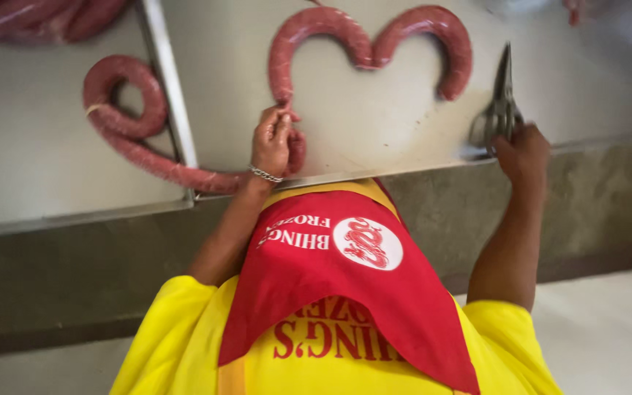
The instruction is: The person ties and cuts sections of raw sausage links on a metal table by hand and using scissors.
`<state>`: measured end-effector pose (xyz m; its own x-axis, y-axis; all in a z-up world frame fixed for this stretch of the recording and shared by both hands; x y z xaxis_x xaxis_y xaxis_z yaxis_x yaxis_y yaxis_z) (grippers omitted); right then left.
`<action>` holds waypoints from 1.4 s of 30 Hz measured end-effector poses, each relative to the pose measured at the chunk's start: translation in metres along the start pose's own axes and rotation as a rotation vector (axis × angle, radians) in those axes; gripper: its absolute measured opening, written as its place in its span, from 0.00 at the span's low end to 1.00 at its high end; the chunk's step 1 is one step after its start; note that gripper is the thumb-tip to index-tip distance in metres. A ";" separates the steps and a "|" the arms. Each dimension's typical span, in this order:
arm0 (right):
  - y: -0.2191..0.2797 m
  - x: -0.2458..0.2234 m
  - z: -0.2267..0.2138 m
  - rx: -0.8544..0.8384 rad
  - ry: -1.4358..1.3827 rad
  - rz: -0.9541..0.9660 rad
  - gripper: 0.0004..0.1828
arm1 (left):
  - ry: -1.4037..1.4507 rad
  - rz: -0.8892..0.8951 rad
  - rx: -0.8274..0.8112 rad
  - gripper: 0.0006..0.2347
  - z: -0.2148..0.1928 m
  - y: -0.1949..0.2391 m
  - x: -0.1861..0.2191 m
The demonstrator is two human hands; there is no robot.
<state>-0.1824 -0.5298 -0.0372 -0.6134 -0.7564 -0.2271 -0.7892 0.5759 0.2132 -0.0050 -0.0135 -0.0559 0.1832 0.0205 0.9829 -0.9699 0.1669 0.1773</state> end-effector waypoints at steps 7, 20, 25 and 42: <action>0.091 -0.106 -0.012 -0.416 -1.370 -0.234 0.38 | 0.197 -0.019 -0.074 0.09 -0.007 0.002 0.030; 0.096 -0.301 0.004 -1.198 -0.780 -0.494 0.45 | 0.118 0.000 -0.131 0.07 -0.024 0.004 0.038; 0.094 -0.295 0.000 -1.275 -0.773 -0.503 0.43 | 0.176 0.040 -0.161 0.09 -0.034 0.008 0.036; 0.093 -0.317 0.032 -0.772 -0.465 -0.552 0.25 | 0.261 -0.074 -0.254 0.13 -0.036 0.011 0.054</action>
<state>-0.0625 -0.2260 0.0242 -0.2554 -0.5663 -0.7836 -0.8292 -0.2884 0.4788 -0.0001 0.0250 -0.0025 0.3175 0.2445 0.9162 -0.8880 0.4157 0.1968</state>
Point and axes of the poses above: each hand's wrist, its own y-axis away from the middle knuckle, its own z-axis out of the palm, x = y × z, the point moved 3 cm from there along -y, towards the middle knuckle, and after that the axes turned 1 degree about x, right-handed, at the moved point
